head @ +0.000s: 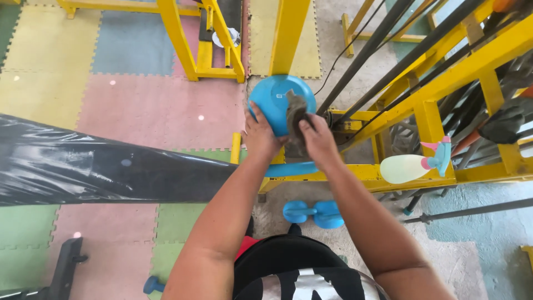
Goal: The person cleans a blue kettlebell by spraying it with a cleaning solution and wiping it with a cloth. They repeat this process for multiple kettlebells, placing each cleaned one on a yellow rack.
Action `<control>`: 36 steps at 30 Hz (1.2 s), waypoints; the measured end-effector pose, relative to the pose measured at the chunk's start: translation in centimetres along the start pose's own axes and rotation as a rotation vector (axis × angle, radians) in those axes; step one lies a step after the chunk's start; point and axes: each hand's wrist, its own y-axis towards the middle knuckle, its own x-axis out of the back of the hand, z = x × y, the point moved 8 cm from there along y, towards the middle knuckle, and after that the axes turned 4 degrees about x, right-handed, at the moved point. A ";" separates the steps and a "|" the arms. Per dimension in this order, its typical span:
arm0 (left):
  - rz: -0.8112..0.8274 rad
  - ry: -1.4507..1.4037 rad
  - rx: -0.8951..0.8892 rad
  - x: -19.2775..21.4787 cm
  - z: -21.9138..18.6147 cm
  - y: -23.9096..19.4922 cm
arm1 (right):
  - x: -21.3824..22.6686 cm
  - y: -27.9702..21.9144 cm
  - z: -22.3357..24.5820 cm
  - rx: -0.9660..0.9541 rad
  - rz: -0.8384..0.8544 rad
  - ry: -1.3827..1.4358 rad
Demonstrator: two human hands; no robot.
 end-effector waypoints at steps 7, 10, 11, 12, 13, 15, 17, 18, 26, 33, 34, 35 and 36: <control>0.148 0.036 0.123 0.6 3.0 -2.2 | 0.8 4.9 -5.3 -0.425 0.044 0.483; 0.095 0.011 0.066 -0.5 4.4 -1.4 | 2.2 4.4 -2.2 0.011 -0.161 -0.166; 0.118 -0.025 0.090 -1.0 4.6 -1.3 | 1.2 3.2 1.4 0.258 -0.150 -0.384; 0.140 -0.063 0.118 -1.5 5.1 -1.3 | -0.4 1.5 4.8 0.508 -0.131 -0.598; 0.133 -0.065 0.128 -1.7 5.5 -0.8 | -1.2 1.3 5.0 0.513 -0.121 -0.593; 0.088 -0.127 0.053 -2.4 5.8 -0.6 | -5.2 -1.2 6.1 0.771 0.128 -0.881; 0.110 -0.109 0.069 -3.2 6.4 -0.4 | -6.3 -1.5 5.0 0.808 0.188 -0.986; 0.132 -0.091 0.071 -3.6 6.4 0.0 | -7.0 -1.3 4.4 0.845 0.235 -1.099; 0.176 -0.036 0.101 -3.0 6.3 0.6 | -11.4 1.6 5.4 1.161 0.652 -1.182; 0.221 -0.016 0.139 -1.0 5.1 -0.6 | -17.7 9.9 4.5 0.747 0.985 -1.315; 0.214 -0.012 0.142 -1.1 5.2 -0.6 | -18.1 11.2 3.6 0.755 0.983 -1.310; 0.227 -0.004 0.142 -1.3 5.3 -0.6 | -18.0 13.3 2.2 0.612 0.942 -1.329; 0.243 0.002 0.142 -1.7 5.2 -0.8 | -17.5 15.1 0.7 0.466 0.903 -1.346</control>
